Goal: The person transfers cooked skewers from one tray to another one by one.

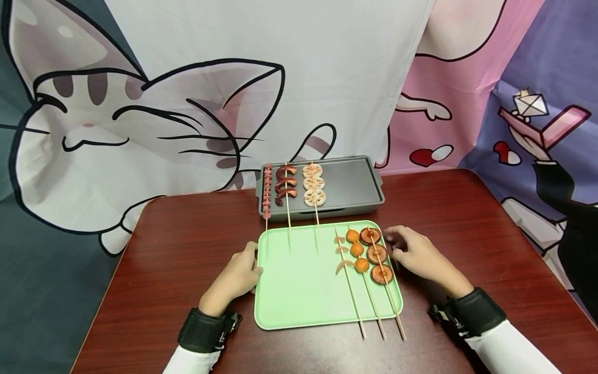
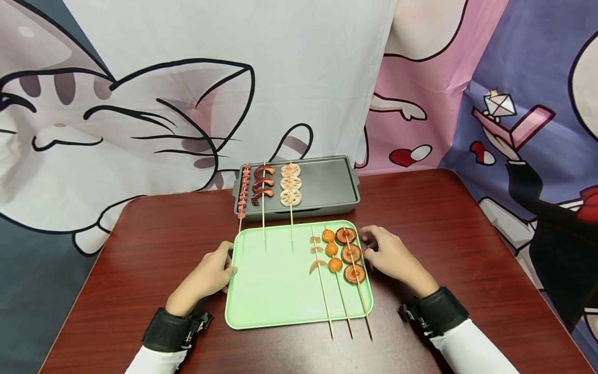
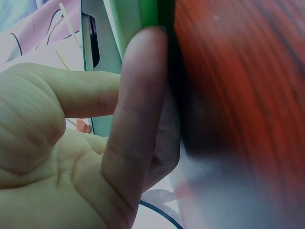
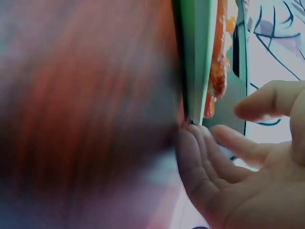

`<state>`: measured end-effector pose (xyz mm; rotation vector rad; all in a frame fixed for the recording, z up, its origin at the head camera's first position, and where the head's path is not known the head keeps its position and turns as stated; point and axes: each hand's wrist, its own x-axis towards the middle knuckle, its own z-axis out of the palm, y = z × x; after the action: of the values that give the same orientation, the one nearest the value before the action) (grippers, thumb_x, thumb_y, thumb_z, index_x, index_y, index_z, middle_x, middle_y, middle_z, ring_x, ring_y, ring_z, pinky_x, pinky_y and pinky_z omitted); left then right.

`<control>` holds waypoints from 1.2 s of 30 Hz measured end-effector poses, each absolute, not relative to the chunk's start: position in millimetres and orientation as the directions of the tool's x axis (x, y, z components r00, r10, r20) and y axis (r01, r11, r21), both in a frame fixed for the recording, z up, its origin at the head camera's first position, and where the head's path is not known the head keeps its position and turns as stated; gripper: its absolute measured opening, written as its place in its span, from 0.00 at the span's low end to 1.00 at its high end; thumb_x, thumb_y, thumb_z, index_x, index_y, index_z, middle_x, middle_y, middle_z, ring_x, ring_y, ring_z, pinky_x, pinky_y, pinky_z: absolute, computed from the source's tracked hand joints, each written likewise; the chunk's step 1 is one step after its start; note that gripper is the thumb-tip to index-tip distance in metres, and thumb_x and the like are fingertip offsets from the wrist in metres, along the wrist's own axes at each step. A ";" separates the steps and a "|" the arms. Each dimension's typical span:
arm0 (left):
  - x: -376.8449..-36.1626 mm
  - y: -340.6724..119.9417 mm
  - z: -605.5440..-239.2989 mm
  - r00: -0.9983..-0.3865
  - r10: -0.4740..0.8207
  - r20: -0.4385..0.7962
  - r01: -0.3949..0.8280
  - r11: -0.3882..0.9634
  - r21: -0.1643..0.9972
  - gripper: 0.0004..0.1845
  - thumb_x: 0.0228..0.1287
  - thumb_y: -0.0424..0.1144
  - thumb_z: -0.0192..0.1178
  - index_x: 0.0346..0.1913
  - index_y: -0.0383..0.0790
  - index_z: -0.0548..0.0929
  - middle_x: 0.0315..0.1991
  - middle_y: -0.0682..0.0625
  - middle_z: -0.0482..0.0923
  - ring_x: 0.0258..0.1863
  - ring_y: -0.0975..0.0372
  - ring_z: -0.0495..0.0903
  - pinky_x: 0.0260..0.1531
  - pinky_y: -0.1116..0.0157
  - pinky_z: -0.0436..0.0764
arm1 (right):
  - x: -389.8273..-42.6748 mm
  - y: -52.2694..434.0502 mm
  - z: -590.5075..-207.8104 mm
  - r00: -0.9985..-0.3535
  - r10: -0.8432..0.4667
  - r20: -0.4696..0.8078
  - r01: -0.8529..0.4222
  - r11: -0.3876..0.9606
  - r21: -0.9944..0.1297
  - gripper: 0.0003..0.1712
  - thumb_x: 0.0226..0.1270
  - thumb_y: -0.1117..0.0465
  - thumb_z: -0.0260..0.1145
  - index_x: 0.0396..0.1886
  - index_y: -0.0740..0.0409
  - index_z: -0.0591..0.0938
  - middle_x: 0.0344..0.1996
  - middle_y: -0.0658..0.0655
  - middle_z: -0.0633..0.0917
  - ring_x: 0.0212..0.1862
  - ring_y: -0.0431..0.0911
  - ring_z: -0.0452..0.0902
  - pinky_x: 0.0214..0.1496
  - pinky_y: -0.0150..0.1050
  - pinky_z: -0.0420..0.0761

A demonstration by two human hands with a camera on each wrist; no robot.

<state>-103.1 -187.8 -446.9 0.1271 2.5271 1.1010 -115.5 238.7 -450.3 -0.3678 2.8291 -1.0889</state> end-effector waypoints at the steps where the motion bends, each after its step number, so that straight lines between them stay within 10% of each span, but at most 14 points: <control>1: -103.1 -187.8 -447.0 -0.924 0.230 -0.305 -0.067 0.689 0.722 0.27 0.75 0.26 0.56 0.72 0.32 0.62 0.28 0.44 0.71 0.18 0.55 0.75 0.21 0.62 0.80 | -116.7 240.3 -450.1 -0.967 -0.252 -0.031 -0.162 0.706 -0.690 0.22 0.65 0.70 0.63 0.60 0.65 0.79 0.46 0.60 0.86 0.38 0.46 0.84 0.37 0.37 0.81; 13: -102.4 -188.2 -446.9 -0.925 0.220 -0.311 -0.072 0.700 0.710 0.28 0.75 0.27 0.57 0.73 0.31 0.61 0.27 0.44 0.70 0.18 0.55 0.75 0.21 0.62 0.79 | -127.3 248.4 -445.8 -0.842 -0.372 -0.392 0.124 0.574 -0.810 0.09 0.70 0.67 0.62 0.43 0.70 0.78 0.30 0.59 0.82 0.29 0.49 0.84 0.31 0.42 0.88; 36: -104.2 -186.7 -446.9 -0.927 0.216 -0.305 -0.068 0.703 0.707 0.28 0.75 0.27 0.56 0.73 0.30 0.61 0.27 0.44 0.71 0.17 0.56 0.75 0.21 0.62 0.78 | -121.2 237.8 -442.1 -0.845 -0.346 -0.408 0.168 0.552 -0.817 0.03 0.67 0.71 0.63 0.35 0.68 0.77 0.28 0.57 0.82 0.27 0.46 0.84 0.31 0.40 0.89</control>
<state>-104.2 -186.7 -446.9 0.1153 2.5460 1.0784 -121.2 237.8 -442.1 -0.1430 2.2535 -1.2648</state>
